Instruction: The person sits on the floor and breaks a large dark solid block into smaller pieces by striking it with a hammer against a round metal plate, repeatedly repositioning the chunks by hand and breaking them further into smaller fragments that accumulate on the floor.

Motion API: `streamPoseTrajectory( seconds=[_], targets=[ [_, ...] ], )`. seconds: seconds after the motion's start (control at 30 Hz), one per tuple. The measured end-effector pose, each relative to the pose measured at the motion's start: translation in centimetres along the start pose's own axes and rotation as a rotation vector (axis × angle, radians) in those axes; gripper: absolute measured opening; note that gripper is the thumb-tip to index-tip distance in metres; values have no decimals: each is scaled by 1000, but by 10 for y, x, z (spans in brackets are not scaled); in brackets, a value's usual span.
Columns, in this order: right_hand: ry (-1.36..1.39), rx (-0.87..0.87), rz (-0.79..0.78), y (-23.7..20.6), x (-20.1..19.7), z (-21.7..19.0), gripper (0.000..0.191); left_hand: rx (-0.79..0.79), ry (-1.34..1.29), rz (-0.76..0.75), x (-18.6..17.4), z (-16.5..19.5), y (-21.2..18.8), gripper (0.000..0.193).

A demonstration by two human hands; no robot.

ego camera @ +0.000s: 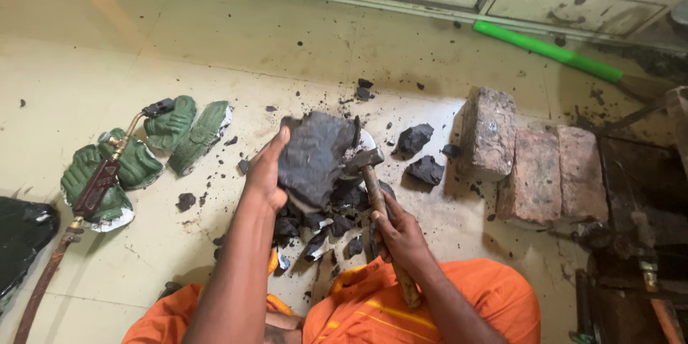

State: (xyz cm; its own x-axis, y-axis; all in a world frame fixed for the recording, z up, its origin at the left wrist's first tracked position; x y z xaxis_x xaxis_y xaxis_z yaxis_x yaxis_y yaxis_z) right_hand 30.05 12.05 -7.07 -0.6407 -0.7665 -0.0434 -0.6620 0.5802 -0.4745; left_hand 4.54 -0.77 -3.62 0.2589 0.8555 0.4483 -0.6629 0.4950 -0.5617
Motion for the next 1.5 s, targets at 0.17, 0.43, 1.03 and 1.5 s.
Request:
streamPoseTrajectory(
  seconds=[0.17, 0.43, 1.03, 1.5],
  targets=[
    [72, 17, -4, -4, 4, -1, 60, -13, 693, 151, 36, 16, 5, 88],
    [83, 51, -25, -10, 8, -5, 57, 229, 1155, 411, 65, 5, -8, 82],
    [2, -48, -38, -16, 14, -9, 65, 432, 525, 328, -13, -99, -2, 70],
    [-344, -529, 372, -60, -3, -81, 75, 132, 1552, 367, 58, 14, -3, 87]
  ],
)
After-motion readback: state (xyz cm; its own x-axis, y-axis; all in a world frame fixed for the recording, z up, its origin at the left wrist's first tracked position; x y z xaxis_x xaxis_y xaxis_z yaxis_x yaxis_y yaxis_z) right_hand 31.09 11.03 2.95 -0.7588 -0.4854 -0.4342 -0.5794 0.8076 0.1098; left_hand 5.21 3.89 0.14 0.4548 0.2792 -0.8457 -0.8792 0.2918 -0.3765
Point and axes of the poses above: each hand's wrist, its own y-axis towards the middle knuckle, its own x-axis out of the palm, z = x × y, the point moved 2 cm from there along y, towards the middle knuckle, and after that the axes turned 5 degrees about z, right-handed, at the moved point
